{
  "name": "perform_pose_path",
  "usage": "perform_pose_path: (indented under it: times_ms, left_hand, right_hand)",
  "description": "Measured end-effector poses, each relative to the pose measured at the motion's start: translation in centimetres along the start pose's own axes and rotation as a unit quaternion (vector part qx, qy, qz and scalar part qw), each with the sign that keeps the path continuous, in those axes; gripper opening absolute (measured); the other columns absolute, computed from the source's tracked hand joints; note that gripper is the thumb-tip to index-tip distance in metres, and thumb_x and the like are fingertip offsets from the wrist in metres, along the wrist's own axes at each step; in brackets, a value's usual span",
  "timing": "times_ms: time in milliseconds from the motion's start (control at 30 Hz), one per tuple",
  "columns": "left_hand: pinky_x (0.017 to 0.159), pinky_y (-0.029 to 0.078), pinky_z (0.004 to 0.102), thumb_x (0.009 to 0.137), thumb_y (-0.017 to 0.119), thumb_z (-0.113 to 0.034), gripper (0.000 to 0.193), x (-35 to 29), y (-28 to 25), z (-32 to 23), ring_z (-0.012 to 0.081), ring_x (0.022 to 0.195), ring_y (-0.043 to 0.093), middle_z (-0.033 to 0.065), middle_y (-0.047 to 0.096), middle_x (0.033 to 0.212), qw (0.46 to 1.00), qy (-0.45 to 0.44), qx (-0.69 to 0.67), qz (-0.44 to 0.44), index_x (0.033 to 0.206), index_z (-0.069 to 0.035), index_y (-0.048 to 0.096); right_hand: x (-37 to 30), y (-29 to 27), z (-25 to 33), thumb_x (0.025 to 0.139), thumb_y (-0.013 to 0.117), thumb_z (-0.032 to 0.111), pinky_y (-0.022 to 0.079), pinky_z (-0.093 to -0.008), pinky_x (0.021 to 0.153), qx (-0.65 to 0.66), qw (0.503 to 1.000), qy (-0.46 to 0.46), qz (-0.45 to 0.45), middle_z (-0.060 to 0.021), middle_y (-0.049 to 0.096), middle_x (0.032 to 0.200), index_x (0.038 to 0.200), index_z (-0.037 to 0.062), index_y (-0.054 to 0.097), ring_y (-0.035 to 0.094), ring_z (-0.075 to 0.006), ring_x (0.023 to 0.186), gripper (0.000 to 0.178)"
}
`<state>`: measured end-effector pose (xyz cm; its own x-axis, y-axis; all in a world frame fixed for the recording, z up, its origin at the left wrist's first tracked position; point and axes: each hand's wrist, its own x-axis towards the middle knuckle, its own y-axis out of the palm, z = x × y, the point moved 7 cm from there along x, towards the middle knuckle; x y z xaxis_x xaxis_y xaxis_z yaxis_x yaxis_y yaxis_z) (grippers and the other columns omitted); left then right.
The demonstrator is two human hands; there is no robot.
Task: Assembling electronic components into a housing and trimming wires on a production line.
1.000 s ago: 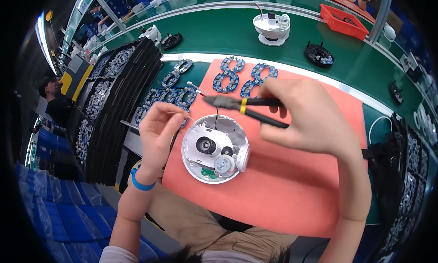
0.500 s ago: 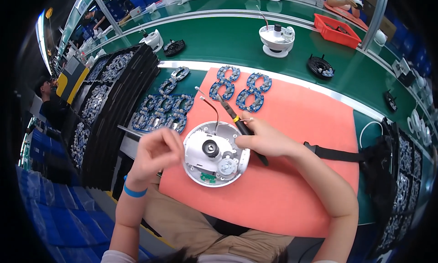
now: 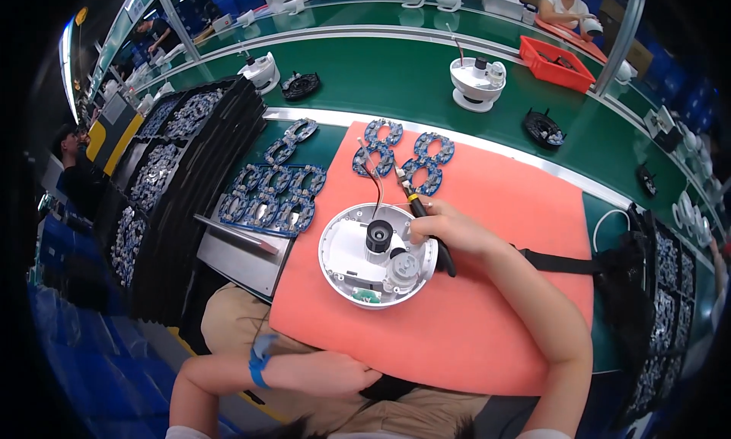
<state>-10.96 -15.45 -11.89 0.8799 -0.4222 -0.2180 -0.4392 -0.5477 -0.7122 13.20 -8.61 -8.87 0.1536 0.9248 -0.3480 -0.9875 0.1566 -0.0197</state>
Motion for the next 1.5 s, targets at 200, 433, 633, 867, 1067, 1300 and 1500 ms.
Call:
perform_pose_path:
  times_ms: [200,433,633,867,1067,1300,1500]
  left_hand:
    - [0.09,0.048,0.04,0.088,0.049,-0.011,0.035,1.1,-0.6,2.9,0.0299,0.107,0.058,0.0198,0.06,0.114,0.929,-0.096,-0.104,-0.341,0.118,0.005,0.056]
    - [0.096,0.044,0.0371,0.092,0.047,-0.012,0.04,2.3,2.2,2.1,0.0285,0.116,0.052,0.0192,0.054,0.126,0.904,-0.036,0.394,-0.16,0.127,0.006,0.049]
    - [0.098,0.042,0.0363,0.097,0.045,-0.021,0.039,3.1,2.6,5.1,0.0247,0.118,0.05,0.0152,0.051,0.131,0.968,-0.087,-0.17,-0.162,0.13,0.001,0.047]
    - [0.092,0.044,0.0387,0.097,0.044,-0.019,0.031,2.6,0.6,4.4,0.0274,0.108,0.055,0.0156,0.058,0.12,0.931,-0.046,-0.216,-0.29,0.121,-0.001,0.054]
    - [0.093,0.044,0.0384,0.098,0.044,-0.021,0.032,2.0,1.6,4.9,0.0273,0.109,0.055,0.015,0.058,0.121,0.922,-0.061,-0.235,-0.303,0.122,-0.001,0.053]
    - [0.103,0.039,0.0351,0.099,0.045,-0.026,0.042,2.4,1.0,4.8,0.0251,0.123,0.047,0.0141,0.048,0.137,0.949,-0.064,-0.234,-0.2,0.133,-0.001,0.045]
    - [0.099,0.042,0.0365,0.097,0.05,-0.026,0.04,2.3,1.6,5.5,0.027,0.118,0.052,0.0148,0.053,0.13,0.931,-0.106,-0.269,-0.223,0.129,-0.002,0.05]
  right_hand:
    - [1.6,-2.8,-0.8,0.081,0.058,0.021,0.054,-0.0263,0.062,0.246,0.969,-0.01,-0.025,-0.0076,0.067,0.09,0.102,0.0019,0.062,0.066,-0.0157,0.075,0.029]
    - [8.4,-12.0,3.5,0.08,0.056,0.032,0.043,-0.0315,0.052,0.249,0.918,-0.089,-0.296,-0.0006,0.054,0.064,0.077,0.0114,0.058,0.051,-0.017,0.053,0.021]
    - [13.0,-17.7,3.5,0.073,0.066,0.027,0.032,-0.0276,0.046,0.19,0.888,-0.083,-0.411,0.0002,0.051,0.064,0.076,0.0127,0.054,0.048,-0.0126,0.055,0.019]
    - [11.0,-21.1,4.4,0.071,0.067,0.034,0.044,-0.0364,0.059,-0.06,0.798,-0.095,-0.592,-0.0115,0.058,0.082,0.085,0.0001,0.055,0.058,-0.0236,0.073,0.038]
    - [5.1,-18.8,10.5,0.077,0.066,0.027,0.048,-0.0457,0.075,-0.502,0.595,-0.196,-0.596,-0.0165,0.056,0.094,0.095,0.002,0.048,0.057,-0.0342,0.092,0.036]
    - [3.0,-21.8,7.1,0.074,0.062,0.006,0.046,-0.0382,0.073,-0.726,0.492,-0.144,-0.458,-0.0092,0.06,0.097,0.1,0.0062,0.052,0.061,-0.0259,0.096,0.028]
    - [1.0,-21.6,8.0,0.08,0.055,0.003,0.043,-0.0409,0.076,-0.736,0.486,-0.195,-0.429,-0.0114,0.058,0.093,0.097,0.0054,0.051,0.059,-0.0294,0.092,0.018]
